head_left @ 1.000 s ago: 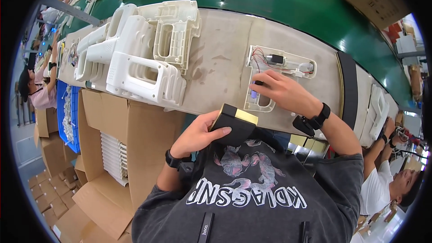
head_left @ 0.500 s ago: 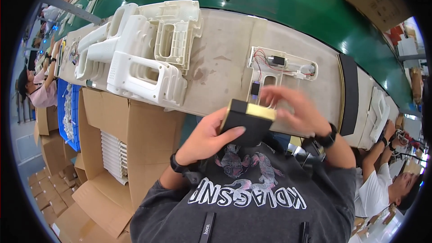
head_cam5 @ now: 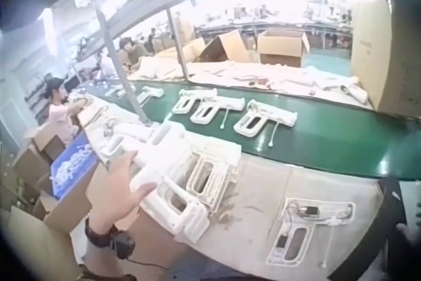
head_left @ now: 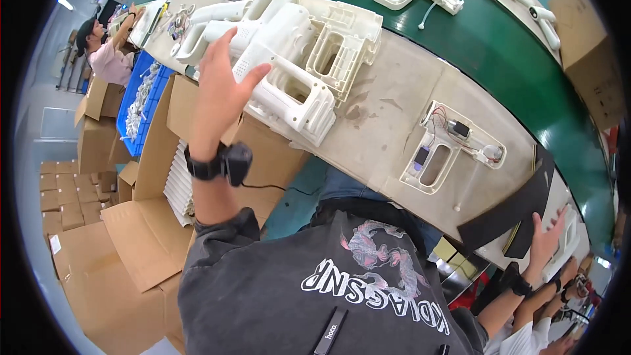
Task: Assembling plastic components and packing them into boxes on a manufacturing line.
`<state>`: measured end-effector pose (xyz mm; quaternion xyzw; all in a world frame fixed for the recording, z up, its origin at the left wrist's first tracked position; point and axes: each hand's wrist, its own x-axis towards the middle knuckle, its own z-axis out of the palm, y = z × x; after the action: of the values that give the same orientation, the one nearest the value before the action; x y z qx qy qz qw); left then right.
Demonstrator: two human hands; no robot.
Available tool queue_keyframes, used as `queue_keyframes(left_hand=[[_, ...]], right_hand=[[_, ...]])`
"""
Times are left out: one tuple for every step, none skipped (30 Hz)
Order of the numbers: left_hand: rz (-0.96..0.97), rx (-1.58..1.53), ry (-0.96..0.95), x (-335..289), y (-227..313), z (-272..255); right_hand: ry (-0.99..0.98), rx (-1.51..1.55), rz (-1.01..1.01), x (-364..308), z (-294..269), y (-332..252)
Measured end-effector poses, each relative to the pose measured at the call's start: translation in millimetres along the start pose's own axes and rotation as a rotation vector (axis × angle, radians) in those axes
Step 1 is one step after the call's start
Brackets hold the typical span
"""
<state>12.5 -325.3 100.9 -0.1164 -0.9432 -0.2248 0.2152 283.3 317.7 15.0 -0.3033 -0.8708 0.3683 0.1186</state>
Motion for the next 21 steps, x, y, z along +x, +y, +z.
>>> queue_keyframes(left_hand=[[-0.041, 0.049, -0.086, 1.8, -25.8, 14.0], [-0.077, 0.104, -0.173, 2.0, -41.4, 22.6], [-0.056, 0.101, -0.175, 3.5, -47.7, 27.7], [-0.131, 0.071, -0.246, 7.0, -52.5, 34.5], [-0.205, 0.037, -0.322, 13.1, -54.4, 40.4], [-0.167, 0.020, -0.340, 21.1, -44.5, 40.8], [-0.226, 0.073, -0.348, 24.9, -28.1, 35.5], [-0.292, 0.131, -0.350, 22.4, -20.1, 28.4], [-0.184, 0.150, -0.277, 19.8, -36.7, 19.6], [-0.234, 0.063, -0.310, 22.6, -29.0, 10.0], [-0.194, 0.092, -0.252, 22.6, -10.1, -2.2], [-0.199, 0.020, -0.264, 24.4, 26.9, -15.1], [-0.056, 0.023, -0.199, 20.5, 37.5, -23.2], [-0.113, -0.269, -0.259, 16.4, 67.6, -25.3], [-0.046, -0.301, -0.303, 12.5, 100.1, -20.7], [0.019, -0.330, -0.345, 6.3, 129.6, -12.3], [0.147, -0.312, -0.411, 4.4, 150.9, 8.4], [0.295, -0.294, -0.492, 5.8, 172.7, 30.3], [0.364, -0.389, -0.570, 5.9, 188.4, 60.0], [0.460, -0.426, -0.642, 10.0, 193.9, 86.8], [0.552, -0.470, -0.720, 15.8, 197.9, 119.3]], right_hand=[[0.120, -0.179, -0.095, -1.5, 4.5, -9.8], [0.240, -0.353, -0.185, -2.5, 9.2, -17.7], [0.254, -0.348, -0.170, -4.2, 15.2, -25.2], [0.135, -0.142, -0.195, -7.1, 22.4, -37.6], [0.022, 0.061, -0.220, -10.6, 29.1, -53.0], [-0.044, 0.005, -0.310, -16.2, 33.9, -74.3], [-0.110, -0.058, -0.392, -21.2, 37.4, -94.4], [-0.128, -0.056, -0.444, -21.6, 41.0, -103.7], [-0.151, -0.055, -0.504, -20.0, 42.8, -114.4], [-0.154, -0.021, -0.509, -20.4, 43.2, -124.1], [-0.156, 0.016, -0.516, -20.7, 42.0, -132.8], [-0.125, -0.003, -0.484, -20.8, 41.9, -138.8], [-0.132, 0.094, -0.523, -19.2, 42.4, -145.5], [-0.143, 0.188, -0.564, -16.8, 43.8, -152.5], [-0.125, 0.177, -0.551, -13.6, 47.3, -161.6], [-0.118, 0.178, -0.665, -9.4, 52.8, -171.1], [-0.112, 0.168, -0.778, -5.6, 56.0, -178.9], [-0.124, 0.080, -0.816, -1.9, 59.0, -184.4], [-0.143, -0.003, -0.858, 4.5, 66.9, -183.5], [-0.137, -0.002, -0.862, 11.9, 73.0, -181.2], [-0.253, -0.043, -0.834, 19.7, 80.7, -171.0]])
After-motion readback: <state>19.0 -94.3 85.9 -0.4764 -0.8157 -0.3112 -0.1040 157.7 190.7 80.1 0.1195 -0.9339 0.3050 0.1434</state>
